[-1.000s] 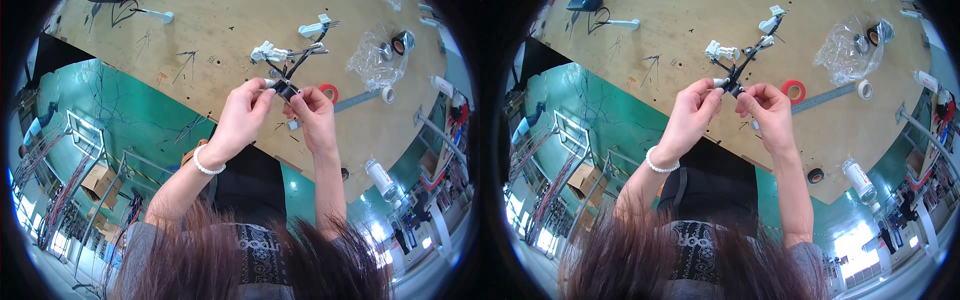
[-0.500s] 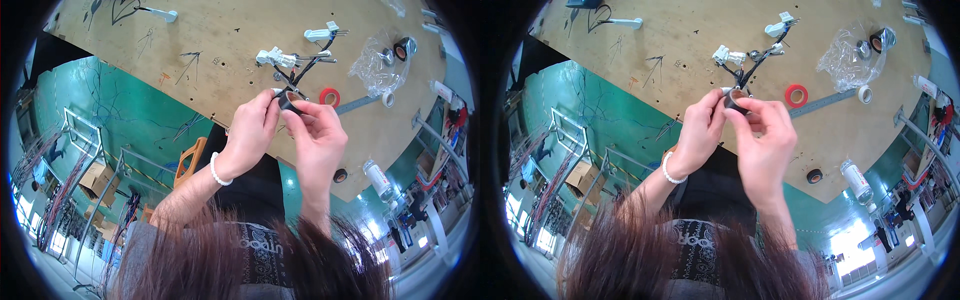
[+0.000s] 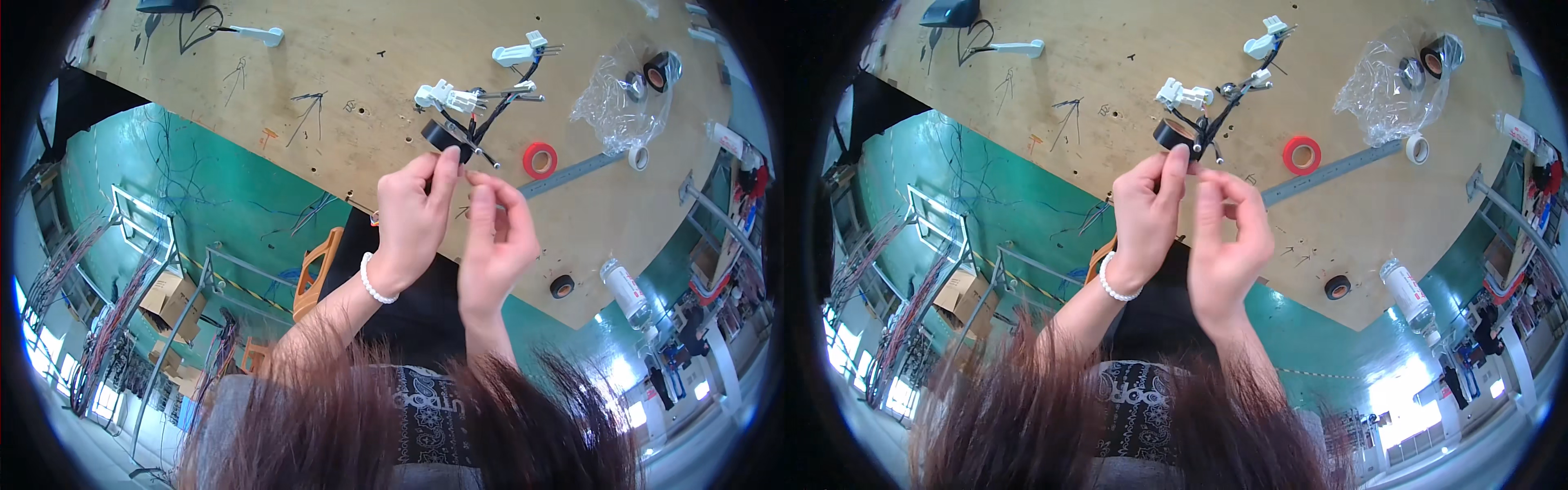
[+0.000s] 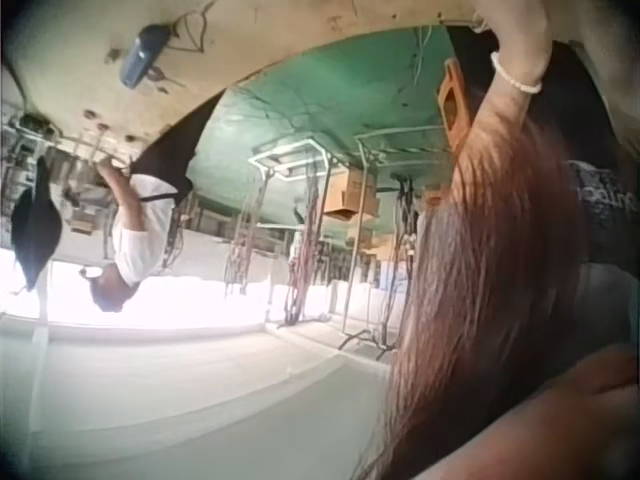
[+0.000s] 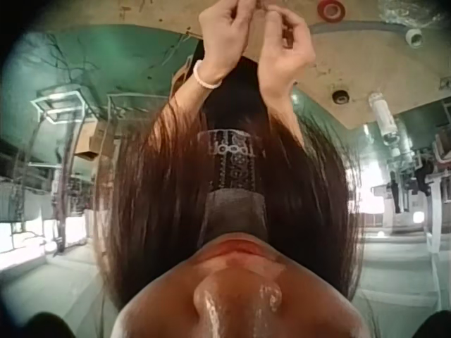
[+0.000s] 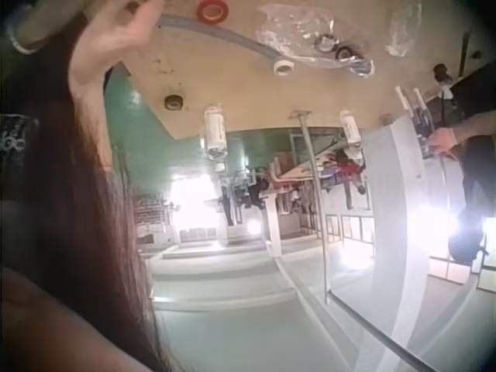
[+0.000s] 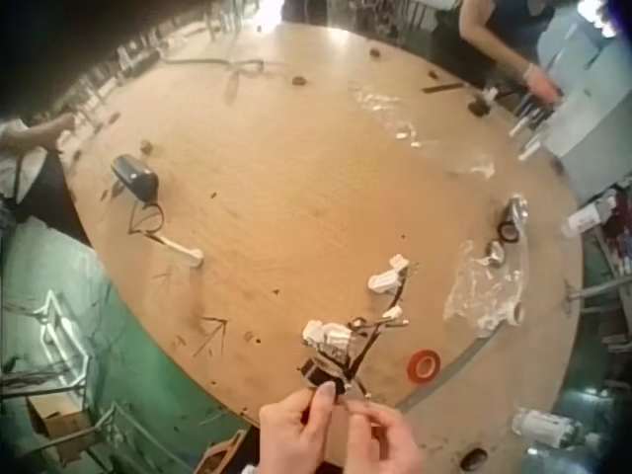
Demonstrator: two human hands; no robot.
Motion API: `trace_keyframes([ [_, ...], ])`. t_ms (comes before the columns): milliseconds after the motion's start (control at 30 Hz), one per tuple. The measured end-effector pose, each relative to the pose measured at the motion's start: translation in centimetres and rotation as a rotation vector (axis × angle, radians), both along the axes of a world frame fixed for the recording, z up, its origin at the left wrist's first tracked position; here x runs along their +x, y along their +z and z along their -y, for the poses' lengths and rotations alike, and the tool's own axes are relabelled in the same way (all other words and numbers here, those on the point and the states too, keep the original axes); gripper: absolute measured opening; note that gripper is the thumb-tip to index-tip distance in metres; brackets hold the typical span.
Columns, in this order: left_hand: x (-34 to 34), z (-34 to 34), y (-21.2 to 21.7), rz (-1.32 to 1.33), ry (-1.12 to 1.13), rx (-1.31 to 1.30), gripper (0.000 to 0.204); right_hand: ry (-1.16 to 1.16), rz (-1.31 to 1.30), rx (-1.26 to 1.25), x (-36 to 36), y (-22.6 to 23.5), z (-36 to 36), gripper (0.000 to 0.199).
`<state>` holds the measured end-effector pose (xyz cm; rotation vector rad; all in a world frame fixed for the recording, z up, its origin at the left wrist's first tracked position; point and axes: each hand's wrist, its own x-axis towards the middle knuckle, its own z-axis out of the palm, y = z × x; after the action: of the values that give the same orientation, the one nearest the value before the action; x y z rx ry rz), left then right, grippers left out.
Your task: The person mounts wire connectors onto a jig on the workbench, wraps red tape around a wire junction, and wraps black electrical tape along the length of the wire harness by hand.
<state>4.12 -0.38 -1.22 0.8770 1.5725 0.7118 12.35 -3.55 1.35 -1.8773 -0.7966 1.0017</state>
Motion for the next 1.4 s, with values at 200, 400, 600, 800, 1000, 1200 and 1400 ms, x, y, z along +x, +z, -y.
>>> trace_keyframes([
  [200, 0.1, -0.9, 0.0, 0.134, 0.064, -0.054, 0.037, -0.046, -0.966, -0.013, 2.3, -6.6, 0.2, 0.039],
  [400, -0.5, -1.4, 0.7, 0.257, 0.05, -0.159, 0.039, -0.021, -1.175, 0.134, 0.3, -10.2, -0.7, 0.046],
  [600, -0.2, -1.2, 1.0, 0.252, 0.002, -0.196, 0.036, -0.137, -0.485, 0.339, -0.1, -10.3, -0.4, 0.029],
  [800, 0.5, -0.5, 1.0, -0.001, -0.054, -0.002, 0.026, -0.266, -0.314, 0.248, 1.1, -4.0, 0.5, 0.022],
  [1000, 0.0, 0.6, 0.4, -0.004, -0.111, 0.219, 0.018, -0.12, 0.003, 0.362, -0.1, -1.3, 0.3, 0.027],
  [1200, -0.5, 1.1, -0.4, 0.254, -0.077, 0.145, 0.015, 0.341, 0.639, 0.273, -1.1, 1.5, -3.6, 0.038],
  [1400, -0.3, -0.3, 0.0, 0.103, -0.004, -0.026, 0.043, -0.08, -0.002, 0.176, 0.5, -3.4, 1.1, 0.03],
])
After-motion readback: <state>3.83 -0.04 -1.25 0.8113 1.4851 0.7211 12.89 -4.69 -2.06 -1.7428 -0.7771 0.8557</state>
